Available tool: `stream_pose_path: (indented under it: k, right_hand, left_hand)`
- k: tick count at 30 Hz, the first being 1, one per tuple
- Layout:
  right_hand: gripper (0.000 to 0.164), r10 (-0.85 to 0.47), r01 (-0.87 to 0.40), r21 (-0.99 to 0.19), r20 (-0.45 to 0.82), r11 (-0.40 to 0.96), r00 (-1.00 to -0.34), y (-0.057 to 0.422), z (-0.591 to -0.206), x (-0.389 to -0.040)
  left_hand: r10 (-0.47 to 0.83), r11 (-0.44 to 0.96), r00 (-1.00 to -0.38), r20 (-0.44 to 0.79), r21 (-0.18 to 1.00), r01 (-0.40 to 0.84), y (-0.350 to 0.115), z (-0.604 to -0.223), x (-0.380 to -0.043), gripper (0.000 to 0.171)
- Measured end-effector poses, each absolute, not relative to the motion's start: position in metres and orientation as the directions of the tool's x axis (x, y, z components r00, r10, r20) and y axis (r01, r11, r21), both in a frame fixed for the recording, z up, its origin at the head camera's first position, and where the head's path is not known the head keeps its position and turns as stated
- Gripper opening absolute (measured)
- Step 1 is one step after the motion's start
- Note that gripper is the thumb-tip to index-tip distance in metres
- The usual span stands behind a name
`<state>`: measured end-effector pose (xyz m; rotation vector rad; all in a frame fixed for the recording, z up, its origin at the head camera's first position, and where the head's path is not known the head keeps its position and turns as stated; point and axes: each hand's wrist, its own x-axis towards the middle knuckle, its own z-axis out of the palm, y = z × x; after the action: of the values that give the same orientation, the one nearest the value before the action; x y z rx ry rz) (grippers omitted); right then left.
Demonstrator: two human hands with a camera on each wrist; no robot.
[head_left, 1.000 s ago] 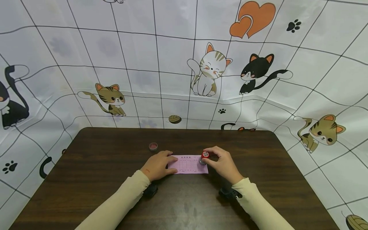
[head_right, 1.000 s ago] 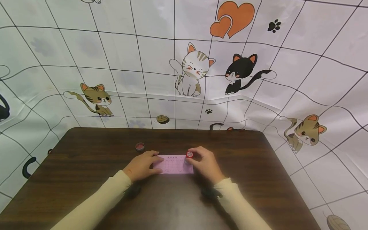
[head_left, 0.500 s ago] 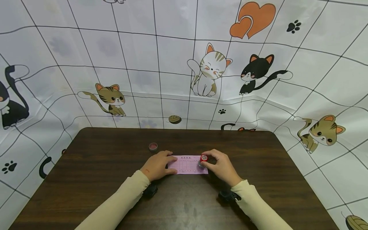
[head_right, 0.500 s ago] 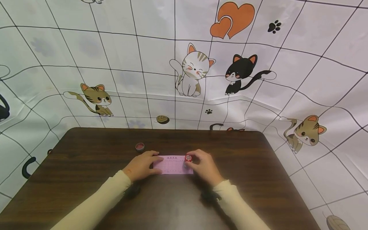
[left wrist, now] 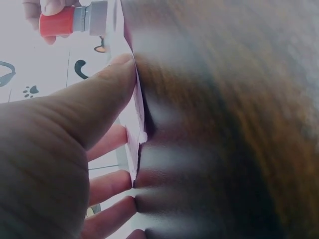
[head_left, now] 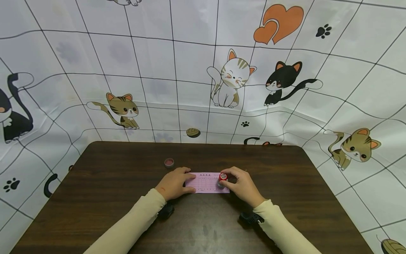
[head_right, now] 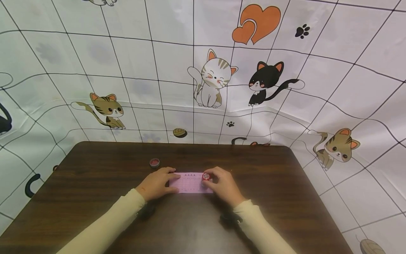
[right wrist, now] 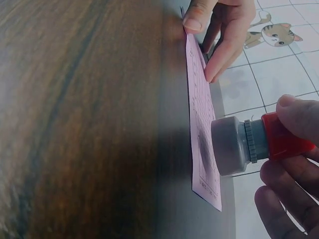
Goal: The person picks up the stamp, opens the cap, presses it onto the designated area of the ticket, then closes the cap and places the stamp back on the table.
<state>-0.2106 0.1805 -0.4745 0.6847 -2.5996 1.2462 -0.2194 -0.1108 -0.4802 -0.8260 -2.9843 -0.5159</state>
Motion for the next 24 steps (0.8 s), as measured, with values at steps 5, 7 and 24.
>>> stream_pose_path:
  k: [5, 7, 24]
  right_hand:
    - [0.029, -0.316, -0.457, -0.683, 0.332, 0.569, -0.889, 0.1797, -0.4745, -0.2106]
    - [0.029, -0.312, -0.449, -0.677, 0.323, 0.584, -0.893, 0.1796, -0.4754, -0.2108]
    - [0.023, -0.368, -0.459, -0.609, 0.278, 0.647, -0.887, 0.1763, -0.4707, -0.2116]
  left_hand:
    - [0.500, 0.807, -0.861, 0.092, 0.312, 0.501, -0.1102, -0.4784, -0.2181, 0.058]
    - [0.498, 0.808, -0.862, 0.090, 0.312, 0.500, -0.1100, -0.4786, -0.2179, 0.058]
    - [0.482, 0.821, -0.874, 0.066, 0.314, 0.477, -0.1096, -0.4807, -0.2184, 0.059]
